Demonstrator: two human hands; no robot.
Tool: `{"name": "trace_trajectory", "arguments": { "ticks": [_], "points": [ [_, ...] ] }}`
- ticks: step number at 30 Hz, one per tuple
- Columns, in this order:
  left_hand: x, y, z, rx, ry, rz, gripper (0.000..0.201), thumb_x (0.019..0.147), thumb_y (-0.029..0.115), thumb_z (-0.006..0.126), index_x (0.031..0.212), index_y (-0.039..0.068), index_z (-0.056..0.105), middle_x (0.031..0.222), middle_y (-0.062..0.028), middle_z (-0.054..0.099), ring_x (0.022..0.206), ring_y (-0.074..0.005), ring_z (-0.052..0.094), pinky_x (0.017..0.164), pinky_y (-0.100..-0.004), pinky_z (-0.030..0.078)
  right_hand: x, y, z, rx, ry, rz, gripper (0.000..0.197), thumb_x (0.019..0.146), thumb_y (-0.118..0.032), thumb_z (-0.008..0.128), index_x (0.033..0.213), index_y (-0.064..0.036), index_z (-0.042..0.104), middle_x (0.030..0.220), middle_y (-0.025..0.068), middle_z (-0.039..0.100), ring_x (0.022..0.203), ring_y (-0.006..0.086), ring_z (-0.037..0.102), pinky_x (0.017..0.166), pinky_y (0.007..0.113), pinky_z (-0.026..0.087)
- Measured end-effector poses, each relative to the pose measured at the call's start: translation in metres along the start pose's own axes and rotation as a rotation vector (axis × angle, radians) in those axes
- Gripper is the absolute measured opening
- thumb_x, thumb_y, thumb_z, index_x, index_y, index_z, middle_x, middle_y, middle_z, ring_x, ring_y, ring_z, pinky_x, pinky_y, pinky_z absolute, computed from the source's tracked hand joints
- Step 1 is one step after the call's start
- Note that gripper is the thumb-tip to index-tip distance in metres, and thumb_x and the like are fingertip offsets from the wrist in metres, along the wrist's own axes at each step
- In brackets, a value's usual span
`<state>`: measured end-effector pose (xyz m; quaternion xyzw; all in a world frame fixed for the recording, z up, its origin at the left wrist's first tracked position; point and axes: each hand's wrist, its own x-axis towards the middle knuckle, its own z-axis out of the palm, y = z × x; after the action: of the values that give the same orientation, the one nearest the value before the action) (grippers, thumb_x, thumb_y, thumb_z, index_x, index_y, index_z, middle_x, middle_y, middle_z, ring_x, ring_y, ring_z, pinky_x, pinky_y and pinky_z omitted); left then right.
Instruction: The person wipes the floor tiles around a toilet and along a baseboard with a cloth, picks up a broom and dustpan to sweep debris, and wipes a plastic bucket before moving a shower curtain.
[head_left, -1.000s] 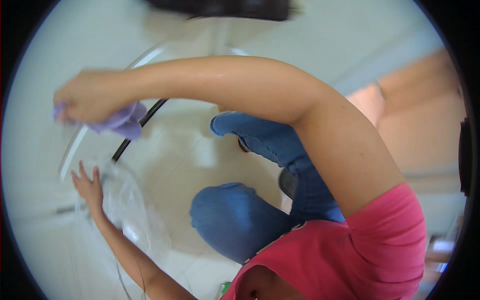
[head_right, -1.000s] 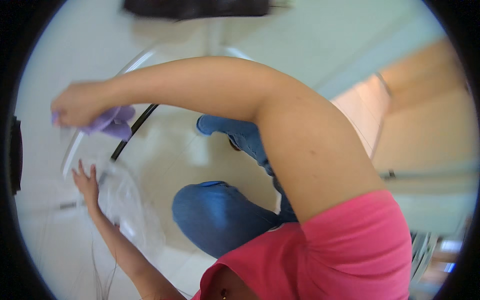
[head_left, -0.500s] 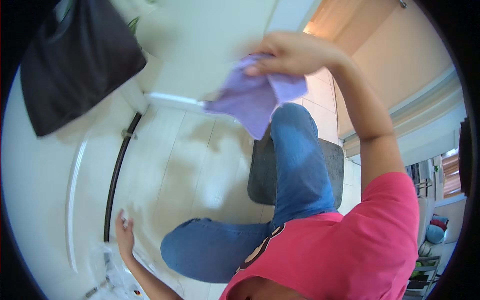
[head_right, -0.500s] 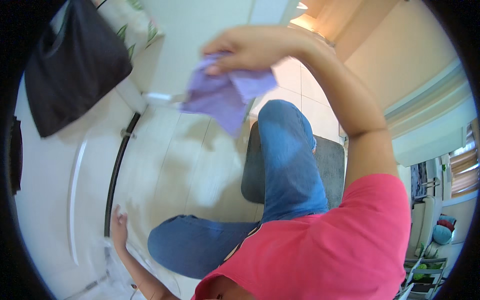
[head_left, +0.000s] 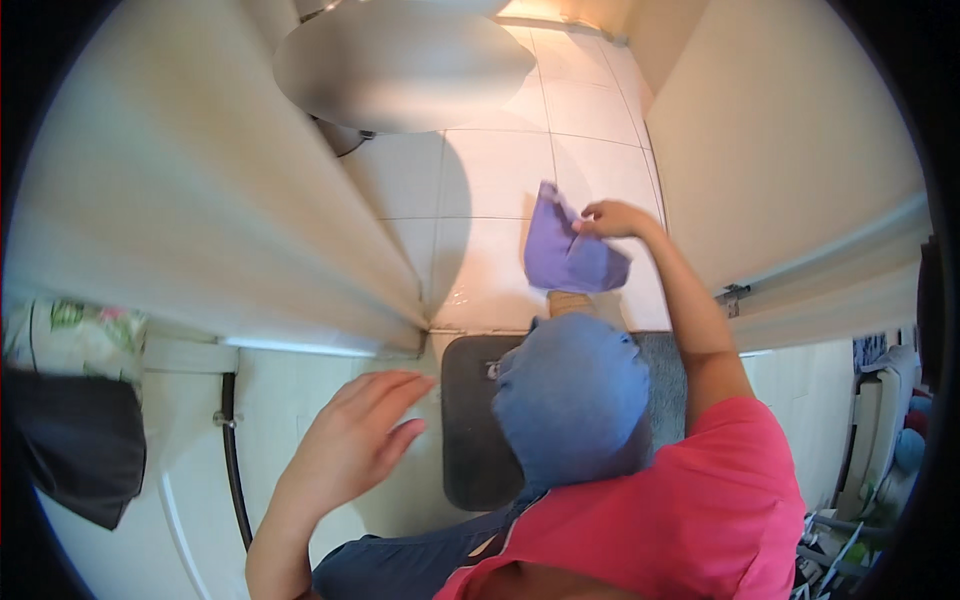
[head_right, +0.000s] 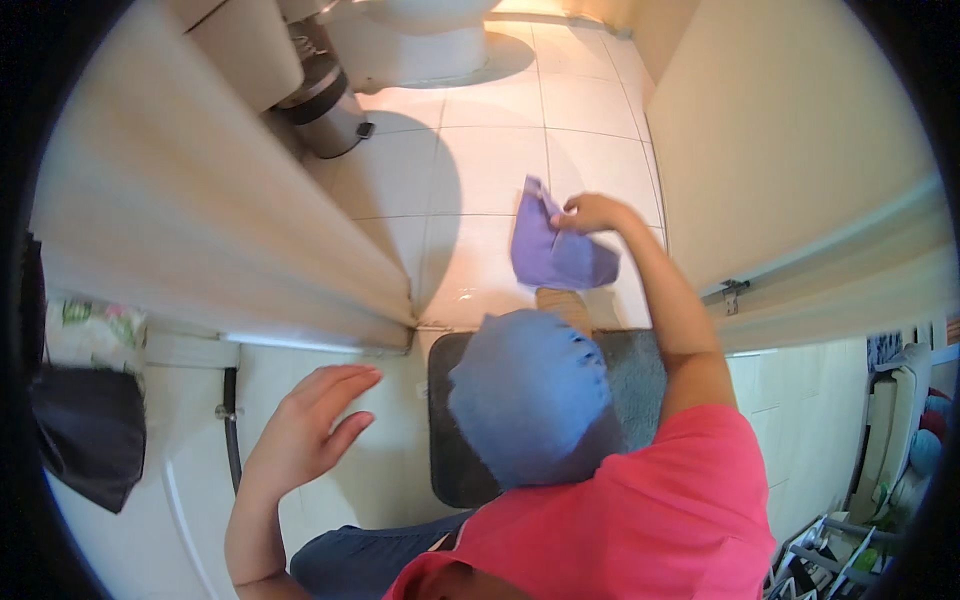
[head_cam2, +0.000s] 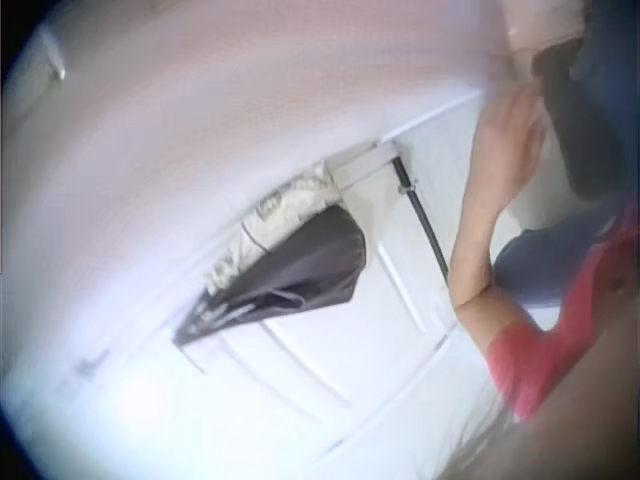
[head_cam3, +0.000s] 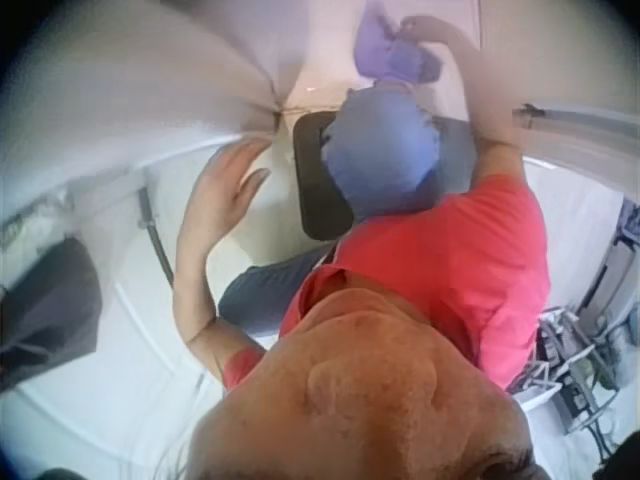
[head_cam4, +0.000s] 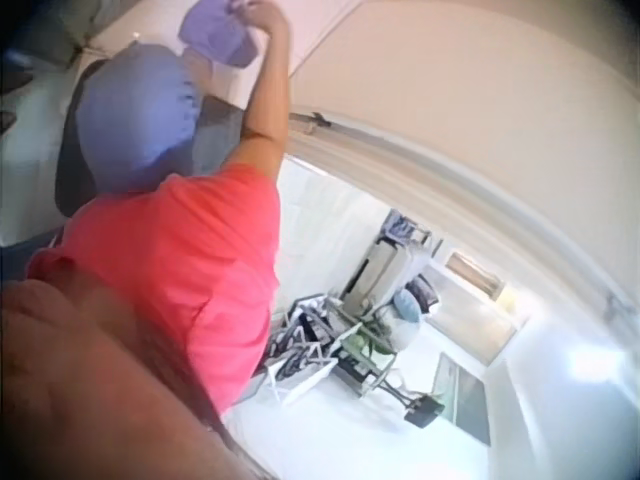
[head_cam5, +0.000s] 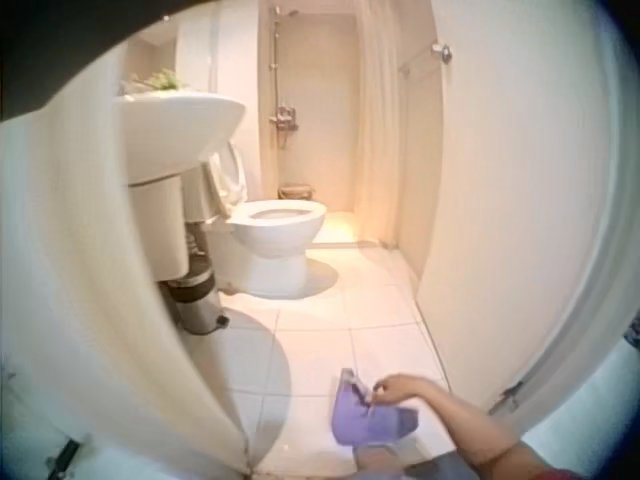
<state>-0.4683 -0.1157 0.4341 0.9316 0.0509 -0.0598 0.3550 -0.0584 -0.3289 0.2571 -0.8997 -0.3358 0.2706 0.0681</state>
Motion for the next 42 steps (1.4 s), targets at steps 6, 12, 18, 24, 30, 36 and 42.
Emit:
{"name": "trace_trajectory", "arguments": {
  "ticks": [6,12,18,24,30,36,42],
  "points": [
    [0.156,0.030,0.013,0.498,0.062,0.187,0.042,0.075,0.009,0.067,0.115,0.006,0.057,0.118,-0.0134,0.056,0.117,-0.0316,0.047,0.101,-0.0481,0.036,0.075,0.070,0.189,-0.226,0.246,-0.081,0.070,0.086,-0.055,0.045,0.142,-0.0155,0.030,0.147,0.0196,0.024,0.135,0.0421,0.019,0.106,0.056,0.022],
    [0.214,-0.008,0.003,0.719,0.033,-0.180,0.042,0.077,0.009,0.065,0.117,0.004,0.055,0.119,-0.0147,0.054,0.120,-0.0328,0.045,0.109,-0.0494,0.025,0.134,-0.002,0.188,0.015,0.263,-0.749,0.057,0.085,-0.039,0.050,0.136,-0.0138,0.041,0.145,0.0142,0.031,0.136,0.0330,0.024,0.111,0.051,0.016],
    [0.225,-0.035,0.003,0.875,-0.044,-0.446,0.040,0.079,0.007,0.062,0.117,0.003,0.054,0.118,-0.0157,0.055,0.121,-0.0314,0.044,0.110,-0.0494,0.023,0.172,0.077,0.156,0.087,0.404,-0.193,0.048,0.084,-0.027,0.050,0.131,-0.0147,0.049,0.138,0.0119,0.042,0.130,0.0373,0.031,0.109,0.053,0.018],
    [0.237,-0.037,0.004,0.829,-0.102,-0.446,0.041,0.076,0.007,0.064,0.116,0.004,0.054,0.116,-0.0147,0.056,0.119,-0.0310,0.046,0.108,-0.0523,0.023,0.182,0.271,0.117,-0.136,0.872,0.635,0.051,0.095,-0.030,0.036,0.135,0.0012,0.039,0.142,0.0241,0.032,0.134,0.0403,0.024,0.110,0.048,0.018],
    [0.243,-0.039,0.007,0.752,-0.126,-0.482,0.042,0.073,0.006,0.066,0.114,0.004,0.056,0.115,-0.0149,0.057,0.118,-0.0313,0.047,0.107,-0.0528,0.025,0.323,0.245,0.067,0.007,0.892,0.514,0.049,0.095,-0.031,0.036,0.133,0.0005,0.042,0.140,0.0208,0.038,0.135,0.0322,0.027,0.111,0.044,0.018],
    [0.251,-0.045,0.009,0.667,-0.091,-0.480,0.039,0.074,0.006,0.065,0.112,0.003,0.056,0.111,-0.0140,0.059,0.113,-0.0312,0.051,0.106,-0.0512,0.028,0.416,0.088,0.074,0.225,0.728,-0.161,0.048,0.094,-0.029,0.035,0.133,-0.0023,0.039,0.138,0.0173,0.041,0.129,0.0281,0.036,0.107,0.045,0.026],
    [0.284,-0.073,0.037,0.411,0.099,-0.492,0.034,0.079,0.008,0.062,0.112,0.001,0.056,0.110,-0.0159,0.059,0.108,-0.0332,0.053,0.102,-0.0472,0.034,0.313,-0.019,0.150,0.095,0.559,-0.623,0.039,0.085,-0.028,0.054,0.119,-0.0107,0.057,0.135,0.0118,0.046,0.129,0.0295,0.035,0.108,0.044,0.025]
  ]
}}
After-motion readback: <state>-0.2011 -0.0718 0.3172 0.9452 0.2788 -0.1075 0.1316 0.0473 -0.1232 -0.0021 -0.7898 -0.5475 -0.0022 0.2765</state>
